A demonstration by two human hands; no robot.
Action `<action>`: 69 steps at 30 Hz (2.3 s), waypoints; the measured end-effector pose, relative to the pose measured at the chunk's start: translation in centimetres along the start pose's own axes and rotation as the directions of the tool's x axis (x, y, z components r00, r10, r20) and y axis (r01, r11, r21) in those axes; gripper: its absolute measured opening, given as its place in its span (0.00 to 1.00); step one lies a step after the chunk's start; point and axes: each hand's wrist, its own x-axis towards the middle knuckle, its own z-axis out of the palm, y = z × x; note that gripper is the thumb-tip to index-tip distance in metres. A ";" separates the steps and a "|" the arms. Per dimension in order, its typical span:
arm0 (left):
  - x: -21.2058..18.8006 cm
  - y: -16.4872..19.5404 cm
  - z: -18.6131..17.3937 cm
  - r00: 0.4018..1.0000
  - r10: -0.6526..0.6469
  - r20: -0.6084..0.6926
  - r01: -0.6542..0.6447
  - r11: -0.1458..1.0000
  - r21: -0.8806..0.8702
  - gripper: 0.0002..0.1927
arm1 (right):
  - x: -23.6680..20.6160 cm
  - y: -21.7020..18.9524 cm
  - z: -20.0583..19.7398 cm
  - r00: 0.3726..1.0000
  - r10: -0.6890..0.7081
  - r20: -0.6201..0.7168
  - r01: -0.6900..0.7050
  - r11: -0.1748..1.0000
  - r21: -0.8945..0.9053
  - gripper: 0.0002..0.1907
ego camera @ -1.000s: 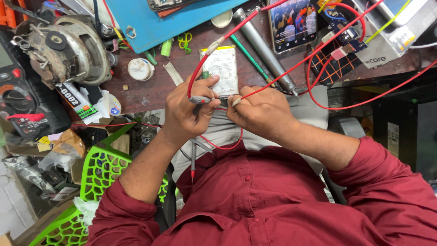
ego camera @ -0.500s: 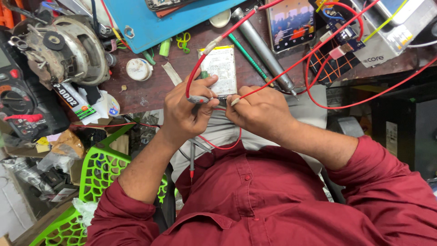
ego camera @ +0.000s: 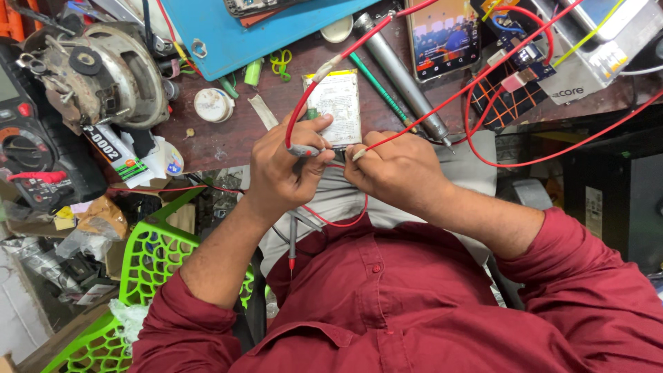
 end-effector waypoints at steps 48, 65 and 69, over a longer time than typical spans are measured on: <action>-0.1 -0.2 0.0 1.000 0.006 0.003 -0.006 1.000 0.015 0.08 | 0.8 -0.8 -2.6 0.999 -0.019 -0.051 0.027 0.988 0.154 0.09; 0.0 -0.1 0.0 0.999 0.034 0.004 -0.034 0.999 -0.002 0.10 | -0.6 0.7 -2.2 0.999 0.001 0.053 -0.004 0.997 0.074 0.09; 0.0 -0.2 0.1 0.999 0.037 0.008 -0.037 0.999 -0.007 0.11 | -0.7 1.2 -2.0 0.998 -0.066 -0.009 0.067 0.997 0.025 0.08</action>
